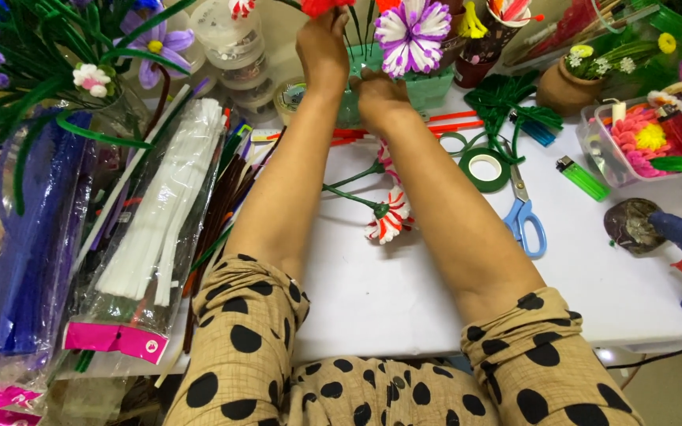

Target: The person constructs decorative flowers using pipe cleaners and floral tape. They apply adhesive with a glue gun to secure flower components and wrap the stem with tape by hand.

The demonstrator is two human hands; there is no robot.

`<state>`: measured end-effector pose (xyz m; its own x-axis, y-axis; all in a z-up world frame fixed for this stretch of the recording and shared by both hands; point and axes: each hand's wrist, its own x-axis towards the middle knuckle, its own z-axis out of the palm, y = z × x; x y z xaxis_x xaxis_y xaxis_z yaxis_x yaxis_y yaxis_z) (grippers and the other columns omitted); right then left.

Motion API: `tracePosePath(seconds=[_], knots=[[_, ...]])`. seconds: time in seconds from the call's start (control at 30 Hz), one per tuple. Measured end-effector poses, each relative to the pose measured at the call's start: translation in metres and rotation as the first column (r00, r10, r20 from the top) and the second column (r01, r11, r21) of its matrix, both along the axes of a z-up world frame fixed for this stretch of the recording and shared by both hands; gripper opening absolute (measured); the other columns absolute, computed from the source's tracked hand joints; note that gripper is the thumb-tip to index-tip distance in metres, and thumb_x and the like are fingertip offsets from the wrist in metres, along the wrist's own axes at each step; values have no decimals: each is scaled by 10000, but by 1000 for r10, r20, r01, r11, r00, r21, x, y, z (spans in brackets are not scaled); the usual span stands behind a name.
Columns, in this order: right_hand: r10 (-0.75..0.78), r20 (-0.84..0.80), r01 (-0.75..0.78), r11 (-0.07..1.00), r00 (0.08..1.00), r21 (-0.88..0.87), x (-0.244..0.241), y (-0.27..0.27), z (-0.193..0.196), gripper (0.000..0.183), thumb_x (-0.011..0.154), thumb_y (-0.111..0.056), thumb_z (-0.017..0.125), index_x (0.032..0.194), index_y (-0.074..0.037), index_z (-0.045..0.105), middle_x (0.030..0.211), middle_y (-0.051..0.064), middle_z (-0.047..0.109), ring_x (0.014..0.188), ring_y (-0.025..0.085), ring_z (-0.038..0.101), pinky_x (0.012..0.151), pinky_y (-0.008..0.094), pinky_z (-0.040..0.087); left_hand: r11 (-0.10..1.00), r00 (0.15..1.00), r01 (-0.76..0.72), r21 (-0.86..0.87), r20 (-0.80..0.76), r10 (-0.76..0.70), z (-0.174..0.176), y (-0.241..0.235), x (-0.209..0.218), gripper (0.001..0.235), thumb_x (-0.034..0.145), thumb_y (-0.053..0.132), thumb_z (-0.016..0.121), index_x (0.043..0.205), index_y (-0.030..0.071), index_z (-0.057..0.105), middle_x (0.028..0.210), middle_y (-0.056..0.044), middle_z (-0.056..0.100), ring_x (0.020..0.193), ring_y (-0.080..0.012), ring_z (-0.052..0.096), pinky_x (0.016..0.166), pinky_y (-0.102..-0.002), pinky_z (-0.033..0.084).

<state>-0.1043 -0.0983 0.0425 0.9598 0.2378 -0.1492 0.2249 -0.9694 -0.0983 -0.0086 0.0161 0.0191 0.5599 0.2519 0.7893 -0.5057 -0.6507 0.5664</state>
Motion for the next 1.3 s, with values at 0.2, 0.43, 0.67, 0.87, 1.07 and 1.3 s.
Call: tracePosePath(seconds=[0.2,0.43,0.67,0.87,1.07,1.3], knots=[[-13,-32,16,994,999,110,-10,-6,5,944,825,169,519,1623,-262,259,1734,8,108,1584,256,100,1261,529,150,977,974,-106,184,217,65,74,4,-66,156,951,217,621,824,131,643,642,10,639,547,-138,625,507,-320,436],[-167,-149,223,791,975,570,-98,-6,69,896,888,263,278,1613,-262,302,1700,-4,241,1574,248,149,1284,478,148,952,965,204,230,114,-234,134,40,-208,139,980,134,663,845,104,672,698,16,724,638,-92,729,601,-248,549],[28,378,-275,735,926,620,-92,-31,-3,456,917,94,482,1308,-20,688,1271,215,701,1151,376,665,1024,503,518,949,952,302,95,-75,-295,130,50,-257,94,983,129,652,942,90,727,792,-11,761,690,-88,756,575,-201,615],[2,562,-498,466,827,731,-163,-35,20,371,1070,-332,550,1143,-41,768,978,82,736,976,243,653,831,376,489,850,843,527,11,-133,-521,121,31,-279,96,986,93,622,947,40,693,653,4,616,600,-62,601,615,-231,616],[-11,676,-629,356,737,691,-185,-30,10,132,1025,-33,629,959,-13,742,846,66,701,800,195,648,730,322,505,860,850,508,58,-197,-489,123,25,-298,83,987,151,653,1014,93,706,771,12,719,710,-74,715,644,-218,550],[30,626,-607,284,779,742,-171,-24,-25,89,969,-75,703,1001,-47,780,909,109,760,856,253,713,789,359,560,500,597,729,-467,78,-798,87,11,-274,199,934,186,741,1066,132,601,958,-15,628,918,-173,623,813,-349,578]])
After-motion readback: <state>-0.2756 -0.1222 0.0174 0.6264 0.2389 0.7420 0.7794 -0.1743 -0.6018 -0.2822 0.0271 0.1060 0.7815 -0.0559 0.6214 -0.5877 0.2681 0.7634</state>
